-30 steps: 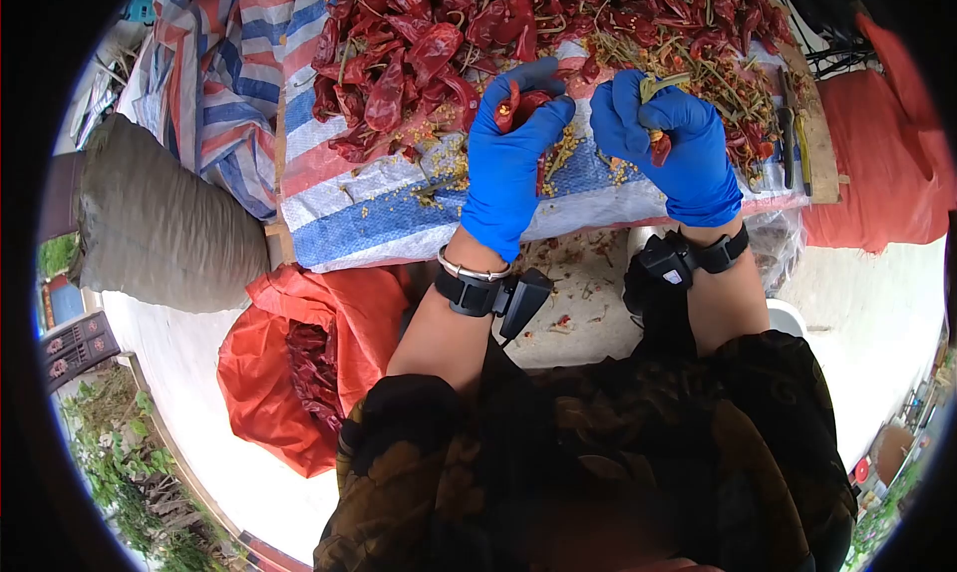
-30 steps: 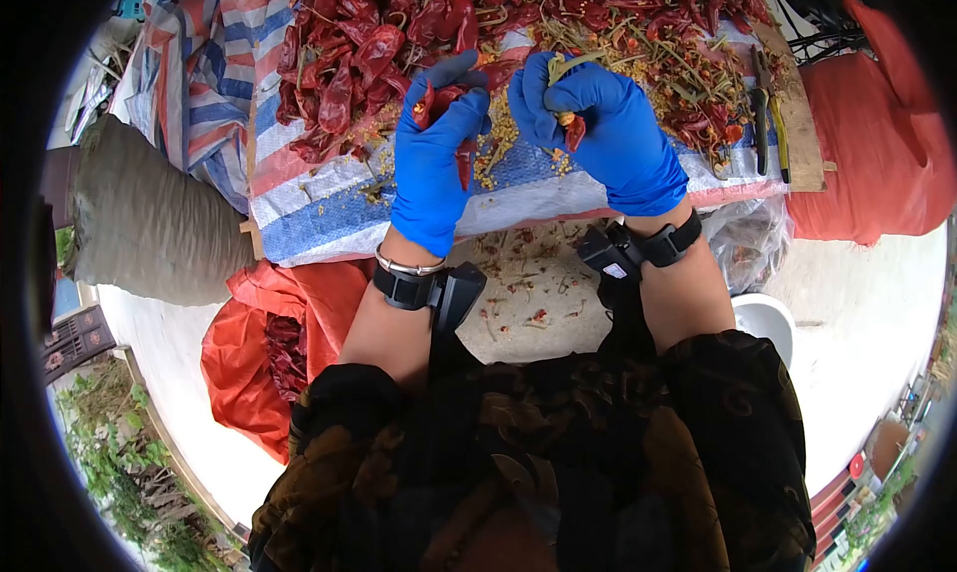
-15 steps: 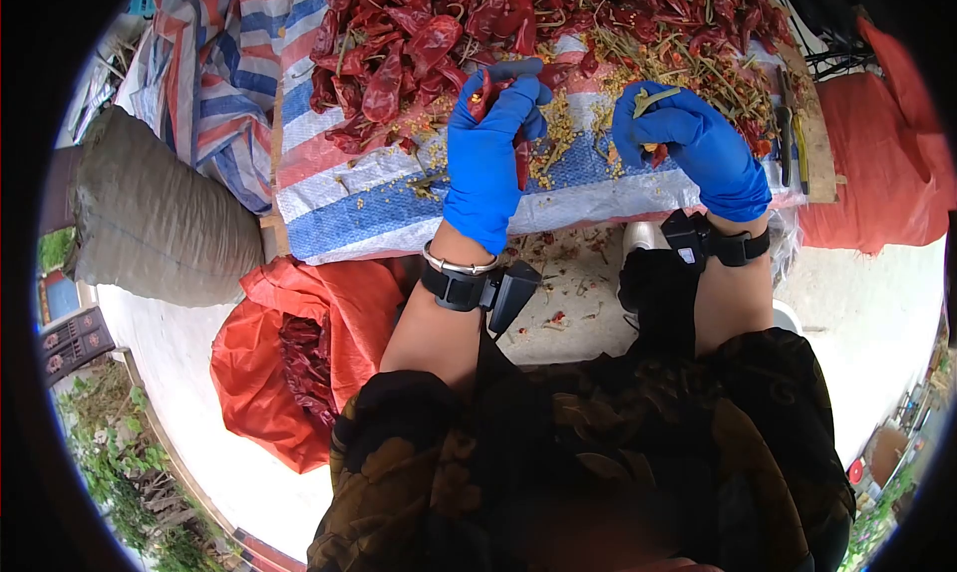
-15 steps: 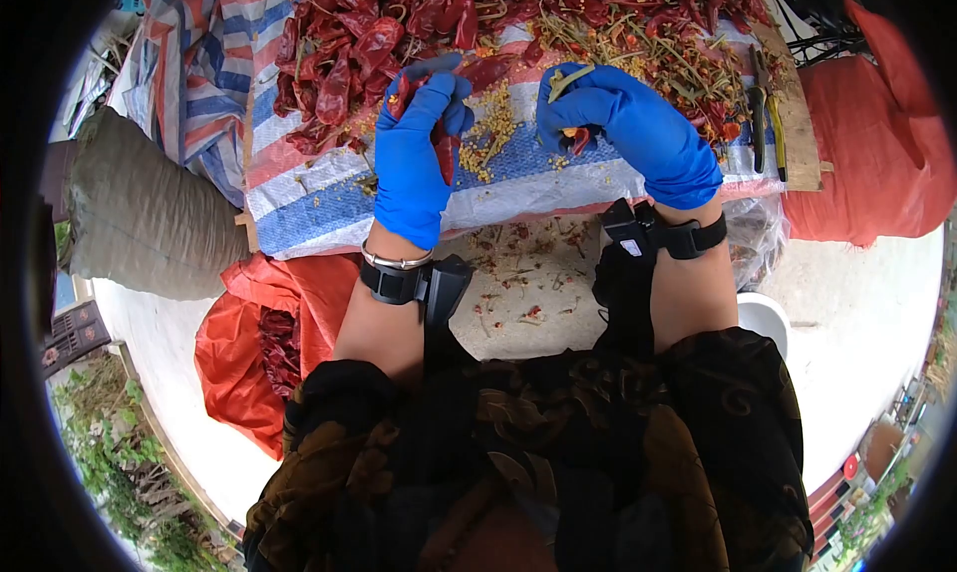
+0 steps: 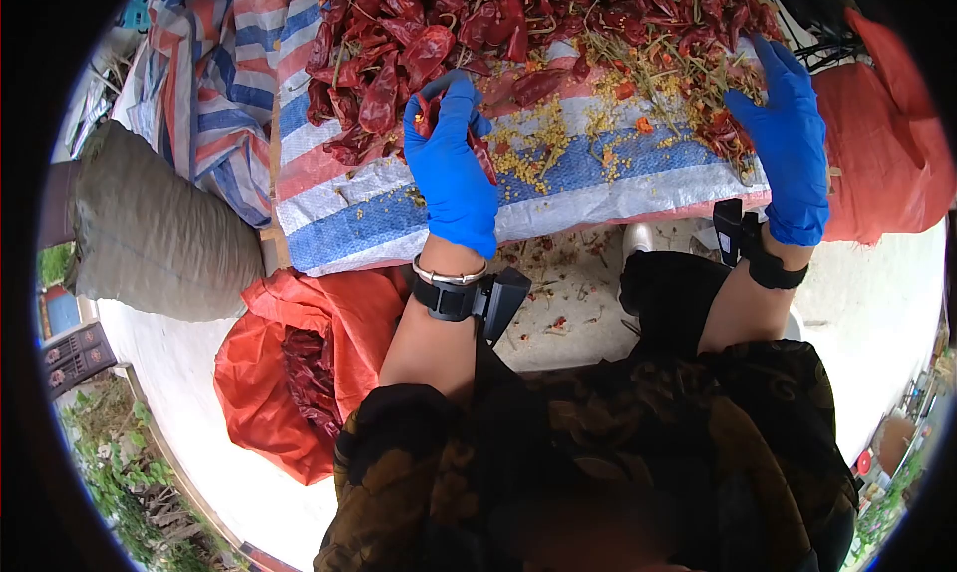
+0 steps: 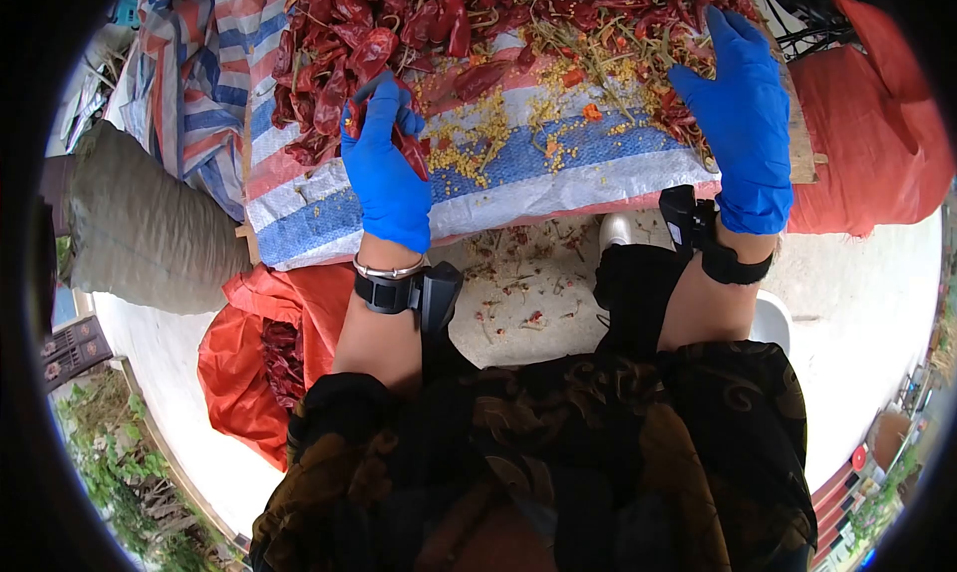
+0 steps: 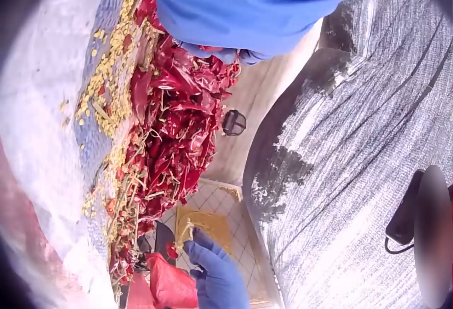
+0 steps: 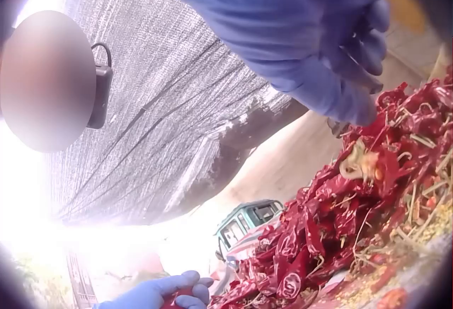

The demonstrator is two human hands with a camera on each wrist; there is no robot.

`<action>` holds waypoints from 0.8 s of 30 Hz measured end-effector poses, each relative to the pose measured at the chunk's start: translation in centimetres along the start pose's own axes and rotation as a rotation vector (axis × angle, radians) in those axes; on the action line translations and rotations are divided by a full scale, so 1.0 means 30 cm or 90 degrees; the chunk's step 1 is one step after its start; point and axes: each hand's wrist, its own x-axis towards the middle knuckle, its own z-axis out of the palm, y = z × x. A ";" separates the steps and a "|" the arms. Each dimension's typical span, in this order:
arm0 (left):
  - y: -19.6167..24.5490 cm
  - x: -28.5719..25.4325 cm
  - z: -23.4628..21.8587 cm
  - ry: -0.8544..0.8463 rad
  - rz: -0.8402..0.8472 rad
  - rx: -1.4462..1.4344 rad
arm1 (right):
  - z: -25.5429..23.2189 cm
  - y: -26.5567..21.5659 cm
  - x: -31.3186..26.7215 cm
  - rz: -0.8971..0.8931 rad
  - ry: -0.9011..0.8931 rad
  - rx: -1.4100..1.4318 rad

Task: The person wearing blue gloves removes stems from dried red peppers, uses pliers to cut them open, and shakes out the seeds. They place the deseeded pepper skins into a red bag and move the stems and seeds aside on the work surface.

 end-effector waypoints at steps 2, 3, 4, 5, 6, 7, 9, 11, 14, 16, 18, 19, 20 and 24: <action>-0.002 0.001 0.003 -0.002 0.003 -0.001 | 0.023 -0.025 0.003 -0.025 -0.013 -0.027; -0.002 0.001 0.002 0.001 0.009 -0.001 | 0.037 -0.031 0.003 -0.053 -0.028 -0.050; -0.002 0.004 0.002 -0.003 0.006 -0.004 | 0.049 -0.028 0.001 -0.045 -0.038 -0.049; -0.001 0.005 0.000 -0.005 0.012 0.007 | 0.062 -0.020 0.001 -0.044 -0.036 -0.054; -0.002 0.007 0.000 -0.006 0.018 0.016 | 0.070 -0.021 0.008 -0.040 -0.044 -0.017; -0.002 -0.001 -0.004 -0.001 0.012 0.018 | 0.074 -0.025 0.009 -0.035 -0.062 0.025; -0.004 0.007 -0.008 0.012 0.012 0.023 | 0.081 -0.071 0.017 -0.011 -0.061 0.102; -0.002 0.000 -0.002 0.023 0.006 0.037 | 0.080 -0.135 0.005 0.009 -0.299 0.340; -0.004 -0.001 0.008 0.028 -0.002 0.044 | 0.092 -0.184 -0.034 -0.069 -0.532 0.410; -0.023 0.002 0.038 0.004 -0.019 0.026 | 0.104 -0.099 -0.049 -0.073 -0.388 0.236; -0.007 0.004 0.014 -0.020 0.008 0.012 | 0.137 -0.047 -0.048 -0.101 -0.159 -0.050; -0.011 0.005 0.018 -0.024 0.008 0.012 | 0.122 -0.019 -0.035 -0.099 -0.156 -0.051; -0.014 0.003 0.019 -0.005 0.008 0.029 | 0.102 0.009 -0.018 0.012 -0.196 -0.076; -0.018 0.002 0.020 0.004 0.008 0.049 | 0.077 -0.023 0.010 0.120 -0.122 -0.039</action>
